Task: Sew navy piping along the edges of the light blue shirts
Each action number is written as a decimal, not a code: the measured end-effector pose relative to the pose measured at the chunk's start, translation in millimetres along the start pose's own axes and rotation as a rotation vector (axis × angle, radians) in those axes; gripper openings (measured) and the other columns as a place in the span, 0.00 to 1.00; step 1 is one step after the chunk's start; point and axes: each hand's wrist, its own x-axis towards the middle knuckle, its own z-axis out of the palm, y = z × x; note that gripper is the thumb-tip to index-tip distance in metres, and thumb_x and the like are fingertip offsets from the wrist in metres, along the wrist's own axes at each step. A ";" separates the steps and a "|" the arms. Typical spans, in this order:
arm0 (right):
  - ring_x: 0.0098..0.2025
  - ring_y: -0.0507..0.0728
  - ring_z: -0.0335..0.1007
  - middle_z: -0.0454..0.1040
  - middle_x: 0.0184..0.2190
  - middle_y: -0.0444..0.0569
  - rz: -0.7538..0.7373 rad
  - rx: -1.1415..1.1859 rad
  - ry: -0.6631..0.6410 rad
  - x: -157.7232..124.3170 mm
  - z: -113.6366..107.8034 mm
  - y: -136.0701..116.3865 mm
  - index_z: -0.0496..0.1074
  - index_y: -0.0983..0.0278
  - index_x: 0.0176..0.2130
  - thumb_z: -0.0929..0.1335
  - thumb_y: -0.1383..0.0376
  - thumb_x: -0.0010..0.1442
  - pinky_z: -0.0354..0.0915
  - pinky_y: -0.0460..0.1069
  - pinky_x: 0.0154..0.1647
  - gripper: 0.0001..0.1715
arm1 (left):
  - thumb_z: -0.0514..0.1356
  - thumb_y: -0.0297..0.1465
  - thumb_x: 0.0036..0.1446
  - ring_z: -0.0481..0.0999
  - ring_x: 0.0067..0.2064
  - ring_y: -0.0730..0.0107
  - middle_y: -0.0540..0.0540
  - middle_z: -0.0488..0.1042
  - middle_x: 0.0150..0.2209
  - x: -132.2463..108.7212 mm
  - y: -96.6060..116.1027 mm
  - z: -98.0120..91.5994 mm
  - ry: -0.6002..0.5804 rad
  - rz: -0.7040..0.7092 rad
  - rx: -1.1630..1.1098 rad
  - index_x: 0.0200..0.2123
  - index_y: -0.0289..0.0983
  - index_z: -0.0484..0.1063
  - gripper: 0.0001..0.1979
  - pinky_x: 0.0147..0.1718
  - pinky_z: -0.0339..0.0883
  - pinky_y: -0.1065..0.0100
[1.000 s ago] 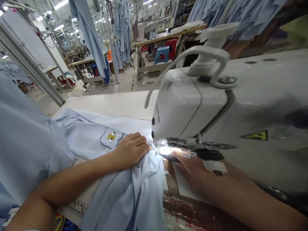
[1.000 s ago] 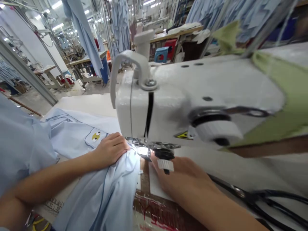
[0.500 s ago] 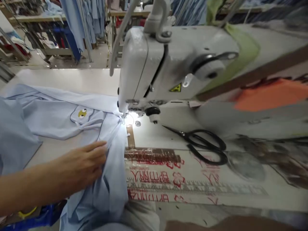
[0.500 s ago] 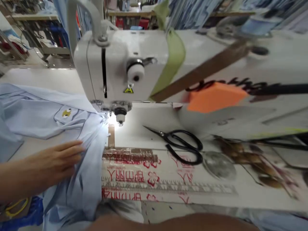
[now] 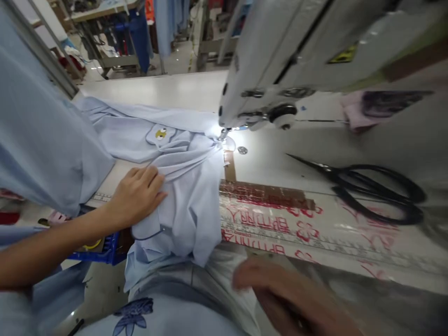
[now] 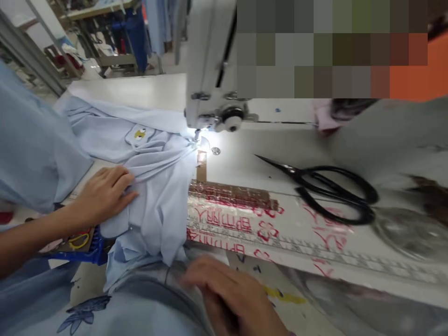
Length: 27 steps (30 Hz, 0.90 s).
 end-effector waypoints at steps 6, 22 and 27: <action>0.23 0.55 0.69 0.74 0.26 0.49 -0.044 -0.056 0.235 11.2 77.3 35.7 0.71 0.64 0.36 0.67 0.63 0.55 0.65 0.48 0.22 0.08 | 0.56 0.29 0.58 0.70 0.39 0.57 0.42 0.72 0.33 4.5 -9.9 10.7 -0.108 -0.183 0.002 0.30 0.33 0.69 0.06 0.37 0.65 0.60; 0.19 0.54 0.64 0.68 0.17 0.42 0.224 0.362 0.139 -0.5 85.6 13.9 0.66 0.61 0.21 0.63 0.62 0.52 0.61 0.47 0.17 0.10 | 0.47 0.40 0.63 0.58 0.59 0.51 0.31 0.61 0.57 -29.6 26.3 1.6 -0.059 -0.164 -0.342 0.53 0.29 0.62 0.23 0.55 0.56 0.49; 0.19 0.54 0.64 0.69 0.18 0.42 0.224 0.447 0.154 9.8 49.7 -19.8 0.68 0.57 0.22 0.63 0.56 0.57 0.64 0.48 0.21 0.15 | 0.53 0.41 0.60 0.52 0.63 0.49 0.37 0.53 0.63 19.2 -26.8 52.8 -0.177 -0.175 -0.253 0.61 0.36 0.53 0.28 0.59 0.45 0.43</action>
